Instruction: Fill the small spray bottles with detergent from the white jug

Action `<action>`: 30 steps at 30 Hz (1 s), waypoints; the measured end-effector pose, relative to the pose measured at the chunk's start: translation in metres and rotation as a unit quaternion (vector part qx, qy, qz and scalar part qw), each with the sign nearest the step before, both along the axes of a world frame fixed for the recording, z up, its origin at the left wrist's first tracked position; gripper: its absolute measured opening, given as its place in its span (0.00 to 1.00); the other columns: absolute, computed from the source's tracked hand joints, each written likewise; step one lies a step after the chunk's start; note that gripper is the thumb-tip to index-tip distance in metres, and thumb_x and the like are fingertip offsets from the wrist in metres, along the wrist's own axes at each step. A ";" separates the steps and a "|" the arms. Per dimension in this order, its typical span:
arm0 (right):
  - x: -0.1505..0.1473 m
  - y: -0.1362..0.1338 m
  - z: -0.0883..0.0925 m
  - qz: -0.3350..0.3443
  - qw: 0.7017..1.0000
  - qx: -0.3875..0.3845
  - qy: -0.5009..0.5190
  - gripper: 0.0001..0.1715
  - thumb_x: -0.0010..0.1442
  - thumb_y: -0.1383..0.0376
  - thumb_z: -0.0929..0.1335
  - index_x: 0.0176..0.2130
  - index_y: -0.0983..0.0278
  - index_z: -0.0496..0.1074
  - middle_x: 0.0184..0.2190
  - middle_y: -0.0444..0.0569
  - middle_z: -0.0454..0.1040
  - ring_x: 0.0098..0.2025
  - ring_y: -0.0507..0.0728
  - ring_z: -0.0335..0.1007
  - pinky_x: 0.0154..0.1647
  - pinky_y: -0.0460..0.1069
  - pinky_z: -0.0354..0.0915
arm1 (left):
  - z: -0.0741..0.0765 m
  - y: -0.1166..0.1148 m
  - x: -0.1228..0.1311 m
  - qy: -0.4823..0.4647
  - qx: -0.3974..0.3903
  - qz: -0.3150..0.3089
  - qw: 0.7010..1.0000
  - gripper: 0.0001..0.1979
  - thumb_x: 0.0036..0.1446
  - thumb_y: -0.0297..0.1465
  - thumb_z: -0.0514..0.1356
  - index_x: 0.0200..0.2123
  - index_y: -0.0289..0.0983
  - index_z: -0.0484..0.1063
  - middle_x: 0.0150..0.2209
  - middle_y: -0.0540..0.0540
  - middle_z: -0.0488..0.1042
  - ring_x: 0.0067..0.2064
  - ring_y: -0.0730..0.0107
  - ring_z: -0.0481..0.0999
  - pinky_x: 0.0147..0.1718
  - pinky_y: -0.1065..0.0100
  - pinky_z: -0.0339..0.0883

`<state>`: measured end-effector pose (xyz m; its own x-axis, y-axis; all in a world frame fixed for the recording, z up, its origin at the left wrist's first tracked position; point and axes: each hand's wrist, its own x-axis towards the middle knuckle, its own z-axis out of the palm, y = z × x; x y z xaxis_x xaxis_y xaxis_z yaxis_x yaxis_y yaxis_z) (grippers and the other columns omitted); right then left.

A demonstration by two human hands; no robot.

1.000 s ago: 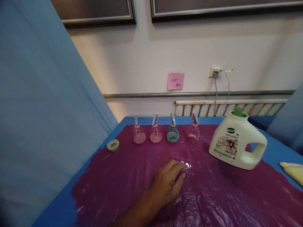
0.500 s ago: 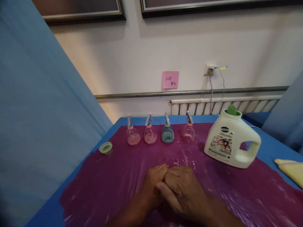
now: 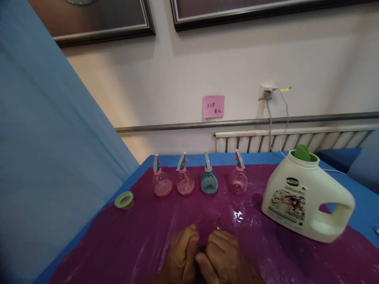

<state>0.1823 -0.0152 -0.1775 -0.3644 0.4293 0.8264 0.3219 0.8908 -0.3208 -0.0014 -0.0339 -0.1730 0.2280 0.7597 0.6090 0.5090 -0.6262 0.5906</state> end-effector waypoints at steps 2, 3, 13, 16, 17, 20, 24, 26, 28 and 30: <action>0.000 0.002 0.002 0.000 1.000 0.004 0.016 0.20 0.87 0.64 0.58 0.38 0.57 0.65 0.26 0.41 0.70 0.26 0.53 0.68 0.31 0.51 0.62 | 0.001 0.002 0.000 0.001 0.035 -0.012 0.999 0.14 0.84 0.33 0.50 0.40 0.44 0.67 0.30 0.51 0.72 0.29 0.68 0.72 0.34 0.65 0.62; 0.000 0.003 0.003 -0.001 1.000 0.003 0.024 0.20 0.87 0.65 0.58 0.40 0.57 0.66 0.26 0.42 0.71 0.26 0.53 0.69 0.32 0.51 0.63 | 0.001 0.004 0.000 0.001 0.051 -0.016 0.999 0.14 0.84 0.33 0.50 0.41 0.44 0.67 0.30 0.51 0.72 0.29 0.68 0.72 0.33 0.65 0.63; 0.004 -0.008 0.019 0.025 0.992 -0.111 0.063 0.14 0.81 0.72 0.62 0.52 0.57 0.74 0.40 0.47 0.81 0.40 0.56 0.80 0.44 0.51 0.77 | 0.001 0.000 0.004 -0.124 -0.100 0.004 0.987 0.19 0.86 0.40 0.50 0.43 0.41 0.75 0.36 0.48 0.77 0.36 0.68 0.75 0.41 0.67 0.70; 0.004 -0.008 0.015 0.004 0.986 -0.144 0.087 0.18 0.81 0.73 0.63 0.60 0.56 0.75 0.46 0.49 0.82 0.46 0.56 0.83 0.50 0.51 0.79 | 0.009 0.005 0.010 -0.274 -0.261 0.024 0.925 0.23 0.83 0.51 0.55 0.49 0.39 0.78 0.36 0.48 0.79 0.35 0.67 0.77 0.38 0.67 0.72; 0.004 -0.007 0.013 -0.003 0.984 -0.151 0.096 0.19 0.81 0.73 0.63 0.60 0.55 0.75 0.47 0.49 0.83 0.47 0.56 0.83 0.51 0.51 0.79 | 0.012 0.008 0.011 -0.324 -0.306 0.010 0.895 0.23 0.79 0.53 0.60 0.51 0.38 0.79 0.38 0.47 0.81 0.36 0.67 0.79 0.38 0.67 0.73; 0.004 -0.001 0.006 -0.042 0.978 -0.167 0.121 0.18 0.82 0.71 0.64 0.61 0.54 0.75 0.50 0.50 0.84 0.51 0.57 0.85 0.53 0.51 0.80 | 0.021 0.014 0.013 -0.453 -0.384 -0.031 0.804 0.23 0.69 0.46 0.73 0.58 0.36 0.81 0.46 0.42 0.85 0.43 0.64 0.85 0.46 0.65 0.77; 0.007 0.006 -0.002 -0.095 0.965 -0.194 0.149 0.15 0.81 0.66 0.68 0.62 0.55 0.78 0.55 0.53 0.84 0.54 0.61 0.85 0.56 0.55 0.81 | 0.031 0.016 0.010 -0.519 -0.437 -0.086 0.730 0.26 0.63 0.34 0.78 0.62 0.35 0.83 0.59 0.33 0.86 0.57 0.55 0.88 0.60 0.58 0.77; 0.009 0.009 -0.006 -0.105 0.959 -0.209 0.160 0.14 0.81 0.63 0.69 0.62 0.56 0.79 0.56 0.54 0.85 0.55 0.62 0.85 0.57 0.56 0.81 | 0.033 0.016 0.007 -0.524 -0.453 -0.109 0.713 0.25 0.64 0.33 0.77 0.62 0.34 0.83 0.63 0.30 0.85 0.62 0.51 0.87 0.64 0.56 0.76; 0.009 0.010 -0.009 -0.103 0.951 -0.232 0.178 0.13 0.80 0.61 0.70 0.61 0.56 0.80 0.56 0.54 0.85 0.54 0.62 0.86 0.56 0.56 0.82 | 0.035 0.016 0.005 -0.525 -0.466 -0.123 0.702 0.24 0.65 0.34 0.77 0.62 0.34 0.84 0.65 0.29 0.84 0.64 0.49 0.87 0.65 0.56 0.77; 0.009 0.011 -0.012 -0.092 0.939 -0.261 0.204 0.13 0.79 0.59 0.72 0.59 0.56 0.81 0.53 0.52 0.86 0.52 0.61 0.86 0.55 0.55 0.82 | 0.035 0.016 0.004 -0.524 -0.476 -0.123 0.695 0.23 0.65 0.34 0.78 0.60 0.34 0.85 0.64 0.29 0.85 0.62 0.50 0.88 0.62 0.58 0.79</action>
<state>0.1910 -0.0038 -0.1895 0.0570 0.8391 0.5410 0.2108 0.5196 -0.8280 0.0029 -0.0177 -0.1376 0.2319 0.9490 -0.2137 -0.5669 0.3104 0.7631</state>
